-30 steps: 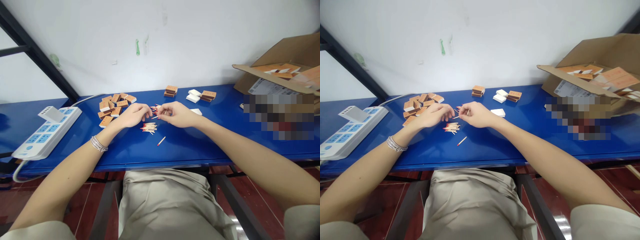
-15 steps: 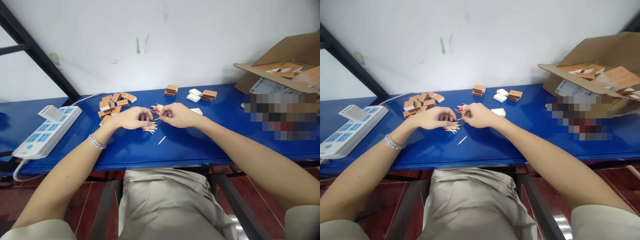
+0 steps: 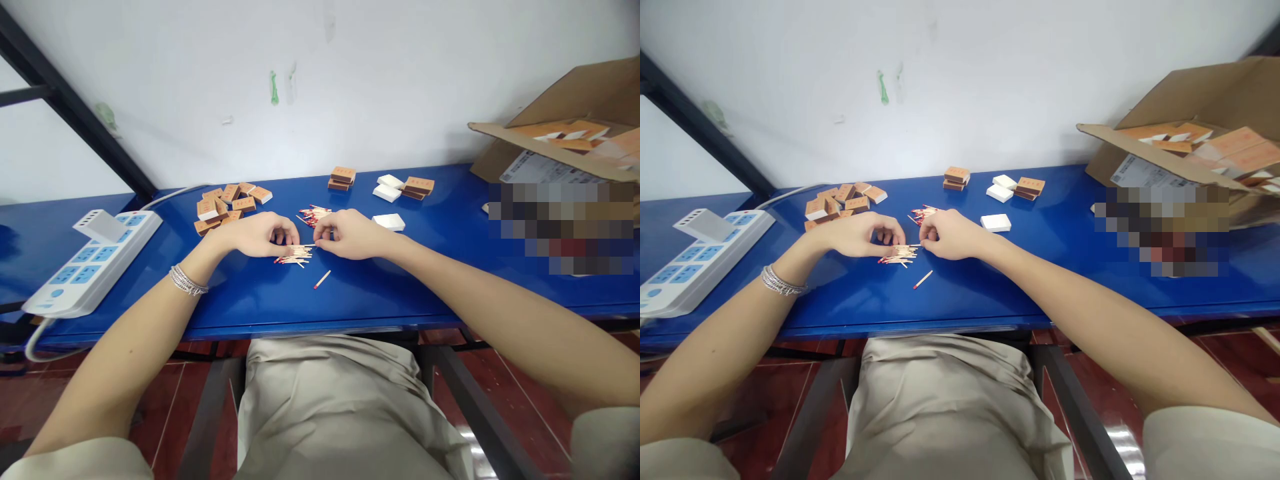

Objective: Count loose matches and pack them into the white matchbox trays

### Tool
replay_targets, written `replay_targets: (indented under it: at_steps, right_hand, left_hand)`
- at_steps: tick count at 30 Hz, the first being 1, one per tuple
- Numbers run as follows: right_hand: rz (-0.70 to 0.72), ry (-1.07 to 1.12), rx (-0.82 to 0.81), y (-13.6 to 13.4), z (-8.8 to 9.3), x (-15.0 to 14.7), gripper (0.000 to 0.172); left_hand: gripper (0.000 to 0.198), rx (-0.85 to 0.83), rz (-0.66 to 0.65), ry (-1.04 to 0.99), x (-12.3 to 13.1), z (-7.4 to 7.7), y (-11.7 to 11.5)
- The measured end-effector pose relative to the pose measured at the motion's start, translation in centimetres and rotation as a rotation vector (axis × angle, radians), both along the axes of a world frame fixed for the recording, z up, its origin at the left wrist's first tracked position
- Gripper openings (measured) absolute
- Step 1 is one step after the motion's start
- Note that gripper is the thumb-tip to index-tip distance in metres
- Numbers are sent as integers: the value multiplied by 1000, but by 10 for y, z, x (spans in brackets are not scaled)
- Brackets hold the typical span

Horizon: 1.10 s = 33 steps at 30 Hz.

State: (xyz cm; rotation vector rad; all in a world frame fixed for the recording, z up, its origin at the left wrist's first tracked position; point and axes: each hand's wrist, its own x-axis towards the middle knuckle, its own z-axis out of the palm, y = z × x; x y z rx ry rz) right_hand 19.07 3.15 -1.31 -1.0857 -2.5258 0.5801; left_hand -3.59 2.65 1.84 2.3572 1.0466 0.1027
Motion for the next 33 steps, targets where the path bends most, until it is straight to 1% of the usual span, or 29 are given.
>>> replay_targets:
  at_steps: [5,10,14,17,20,25,29,33]
  right_hand:
    - [38,20,4,-1,5,2,14]
    - [139,60,25,-4,2,0,13]
    - [190,89,-21,-8,-2,-3,15]
    - [198,94,-49,-10,-5,-6,19]
    - [199,90,-56,-11,-7,-8,15]
    - [193,68,-10,-15,-5,-10,10]
    - [162,28,35,-19,-2,-11,10]
    - [166,18,51,-19,-1,-11,11]
  left_hand:
    - [26,-41,4,-1,-3,3,1]
    - [33,-55,32,1,-5,4,1]
    - [37,-45,30,10,-5,2,2]
    - [36,-37,-3,13,-5,1,3]
    - [32,-46,-1,17,-6,1,4]
    - [31,-62,0,23,-7,2,4]
    - [30,-66,-2,7,-8,2,4]
    - [29,-87,-9,-8,-8,1,5]
